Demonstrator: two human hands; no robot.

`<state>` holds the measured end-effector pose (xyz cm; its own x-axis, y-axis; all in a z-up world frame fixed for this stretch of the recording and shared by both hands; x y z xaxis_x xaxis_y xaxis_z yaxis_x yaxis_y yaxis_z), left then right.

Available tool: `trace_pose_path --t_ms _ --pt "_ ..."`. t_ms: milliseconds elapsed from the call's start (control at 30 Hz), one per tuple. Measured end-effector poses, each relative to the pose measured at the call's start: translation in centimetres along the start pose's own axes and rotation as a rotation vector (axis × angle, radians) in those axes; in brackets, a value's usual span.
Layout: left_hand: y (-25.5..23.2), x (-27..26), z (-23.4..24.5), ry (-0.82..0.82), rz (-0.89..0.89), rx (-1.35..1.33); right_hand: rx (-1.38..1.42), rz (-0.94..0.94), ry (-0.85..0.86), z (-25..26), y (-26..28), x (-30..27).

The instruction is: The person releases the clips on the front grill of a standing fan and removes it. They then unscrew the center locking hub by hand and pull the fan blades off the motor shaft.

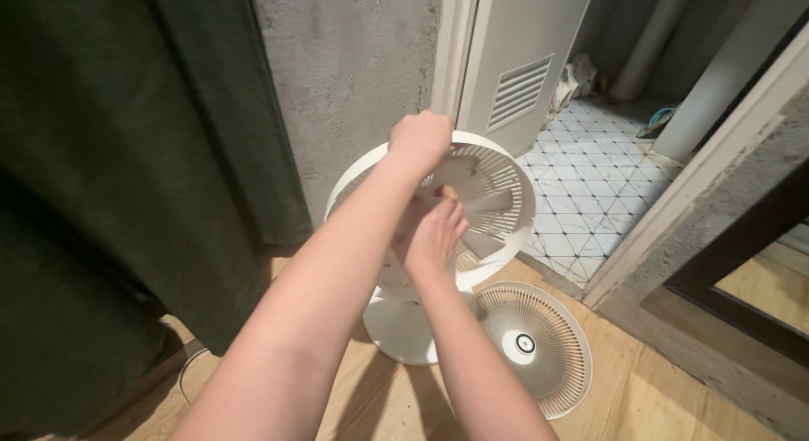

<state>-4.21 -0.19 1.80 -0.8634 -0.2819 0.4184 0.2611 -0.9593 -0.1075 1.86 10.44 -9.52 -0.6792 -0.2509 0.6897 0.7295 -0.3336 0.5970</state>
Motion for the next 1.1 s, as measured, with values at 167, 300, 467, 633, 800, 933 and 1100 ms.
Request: trace_pose_path --t_ms 167,300,467,633,800,933,1100 --pt "0.1 -0.5 0.7 -0.016 -0.037 -0.005 -0.150 -0.043 0.156 0.6 -0.1 0.2" --pt "-0.5 -0.5 0.6 -0.002 -0.025 -0.030 -0.170 0.077 -0.040 0.0 -1.0 -0.6" --pt "0.0 0.2 0.4 0.001 -0.142 -0.058 -0.093 -0.084 0.058 0.6 -0.5 0.1" --pt "0.8 -0.1 0.9 -0.086 -0.246 -0.019 -0.151 -0.064 0.166 1.2 1.0 0.5" --pt "0.8 -0.4 1.1 -0.146 -0.256 -0.042 -0.049 -0.085 0.143 1.5 -0.2 0.9" --pt "1.2 -0.4 1.2 -0.161 -0.277 -0.027 -0.038 -0.045 0.153 1.1 -1.1 0.6" --pt "1.2 -0.1 1.1 -0.168 -0.281 -0.022 0.000 -0.019 0.147 1.1 -1.6 0.6"
Point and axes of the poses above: each hand's wrist, its own x-axis towards the middle knuckle, its own z-axis out of the back of the hand, y = z × x, the point moved 4 cm from there along x, towards the middle knuckle, and after that the axes turned 4 degrees about x, right-handed, at the moved point
